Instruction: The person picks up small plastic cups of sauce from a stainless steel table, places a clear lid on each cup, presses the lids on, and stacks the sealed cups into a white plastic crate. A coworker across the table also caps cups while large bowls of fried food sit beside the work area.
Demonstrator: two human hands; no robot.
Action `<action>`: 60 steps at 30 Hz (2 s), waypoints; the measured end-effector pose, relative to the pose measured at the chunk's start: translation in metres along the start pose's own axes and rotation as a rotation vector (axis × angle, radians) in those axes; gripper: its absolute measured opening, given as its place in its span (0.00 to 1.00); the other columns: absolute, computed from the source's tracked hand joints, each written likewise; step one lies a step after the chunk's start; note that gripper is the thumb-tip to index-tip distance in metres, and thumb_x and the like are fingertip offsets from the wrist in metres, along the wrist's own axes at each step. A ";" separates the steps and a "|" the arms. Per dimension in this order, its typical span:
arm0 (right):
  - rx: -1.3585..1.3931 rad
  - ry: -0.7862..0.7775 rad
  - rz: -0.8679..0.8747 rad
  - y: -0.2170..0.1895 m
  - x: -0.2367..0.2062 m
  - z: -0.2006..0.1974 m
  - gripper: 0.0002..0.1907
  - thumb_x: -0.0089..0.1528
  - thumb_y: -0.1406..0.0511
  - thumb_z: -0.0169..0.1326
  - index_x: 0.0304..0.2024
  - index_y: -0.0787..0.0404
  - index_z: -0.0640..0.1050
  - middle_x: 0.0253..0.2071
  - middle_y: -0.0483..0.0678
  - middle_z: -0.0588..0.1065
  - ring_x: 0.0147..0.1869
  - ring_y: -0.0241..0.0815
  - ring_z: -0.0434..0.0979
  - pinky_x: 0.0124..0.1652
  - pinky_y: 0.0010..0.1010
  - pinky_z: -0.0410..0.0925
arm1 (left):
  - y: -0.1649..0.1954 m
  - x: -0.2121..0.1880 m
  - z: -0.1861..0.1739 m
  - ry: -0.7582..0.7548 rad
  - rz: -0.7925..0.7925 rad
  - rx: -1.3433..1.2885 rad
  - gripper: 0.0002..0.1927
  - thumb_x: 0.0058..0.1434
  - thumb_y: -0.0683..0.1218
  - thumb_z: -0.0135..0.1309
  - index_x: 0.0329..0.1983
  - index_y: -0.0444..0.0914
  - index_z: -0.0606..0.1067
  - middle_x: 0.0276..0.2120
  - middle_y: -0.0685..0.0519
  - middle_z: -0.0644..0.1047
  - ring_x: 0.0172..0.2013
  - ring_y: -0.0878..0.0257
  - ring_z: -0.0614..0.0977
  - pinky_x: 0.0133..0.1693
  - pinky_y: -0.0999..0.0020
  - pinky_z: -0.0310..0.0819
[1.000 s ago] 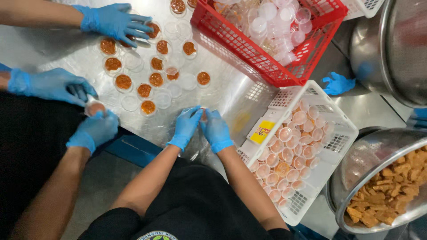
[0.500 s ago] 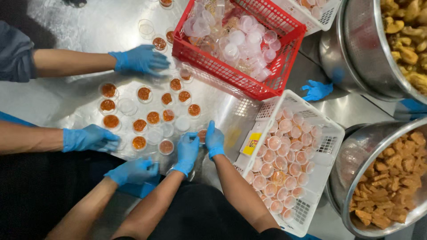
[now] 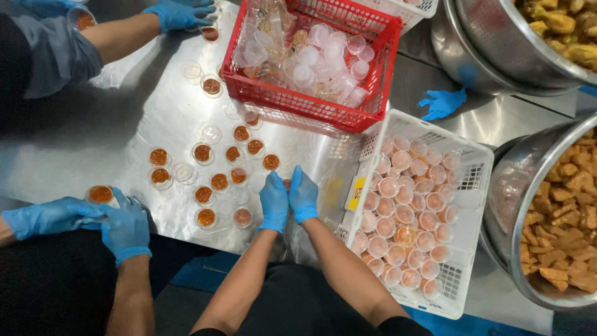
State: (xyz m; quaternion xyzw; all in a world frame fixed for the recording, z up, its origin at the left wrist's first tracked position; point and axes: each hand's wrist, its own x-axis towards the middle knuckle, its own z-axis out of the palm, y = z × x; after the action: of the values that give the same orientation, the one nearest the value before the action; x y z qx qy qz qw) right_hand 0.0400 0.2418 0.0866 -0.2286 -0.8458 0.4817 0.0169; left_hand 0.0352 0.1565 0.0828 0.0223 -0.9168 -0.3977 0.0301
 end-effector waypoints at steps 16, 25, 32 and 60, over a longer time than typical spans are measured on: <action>-0.690 -0.508 -0.743 -0.009 0.034 -0.049 0.19 0.71 0.57 0.44 0.53 0.63 0.77 0.36 0.60 0.79 0.37 0.66 0.79 0.36 0.56 0.70 | 0.039 -0.004 0.005 -0.112 -0.267 -0.191 0.31 0.77 0.58 0.29 0.36 0.33 0.77 0.30 0.39 0.81 0.31 0.44 0.82 0.37 0.48 0.75; -0.233 -0.448 -0.134 0.017 0.020 -0.035 0.22 0.58 0.50 0.61 0.44 0.60 0.81 0.40 0.59 0.82 0.44 0.55 0.84 0.45 0.40 0.74 | -0.002 -0.026 0.025 -0.297 -0.857 -0.716 0.41 0.78 0.68 0.25 0.41 0.34 0.81 0.30 0.47 0.84 0.30 0.56 0.86 0.37 0.62 0.80; -0.475 -0.104 -0.250 0.014 0.099 -0.062 0.22 0.62 0.52 0.60 0.52 0.60 0.80 0.49 0.60 0.78 0.53 0.58 0.78 0.53 0.45 0.70 | -0.045 -0.076 0.020 -0.381 -0.852 -0.914 0.28 0.72 0.61 0.41 0.43 0.33 0.79 0.31 0.48 0.80 0.25 0.63 0.79 0.30 0.68 0.75; 1.045 -0.452 0.748 0.026 0.195 -0.035 0.23 0.69 0.52 0.46 0.55 0.63 0.74 0.39 0.58 0.82 0.33 0.45 0.80 0.34 0.32 0.75 | -0.090 0.000 0.006 -0.152 -0.575 -0.989 0.16 0.73 0.46 0.41 0.49 0.33 0.77 0.35 0.52 0.81 0.31 0.66 0.81 0.37 0.73 0.73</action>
State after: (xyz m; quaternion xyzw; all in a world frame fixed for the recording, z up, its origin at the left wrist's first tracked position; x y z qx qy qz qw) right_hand -0.1162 0.3601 0.0469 -0.3612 -0.3490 0.8363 -0.2199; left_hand 0.0361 0.0997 0.0127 0.2252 -0.5785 -0.7716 -0.1384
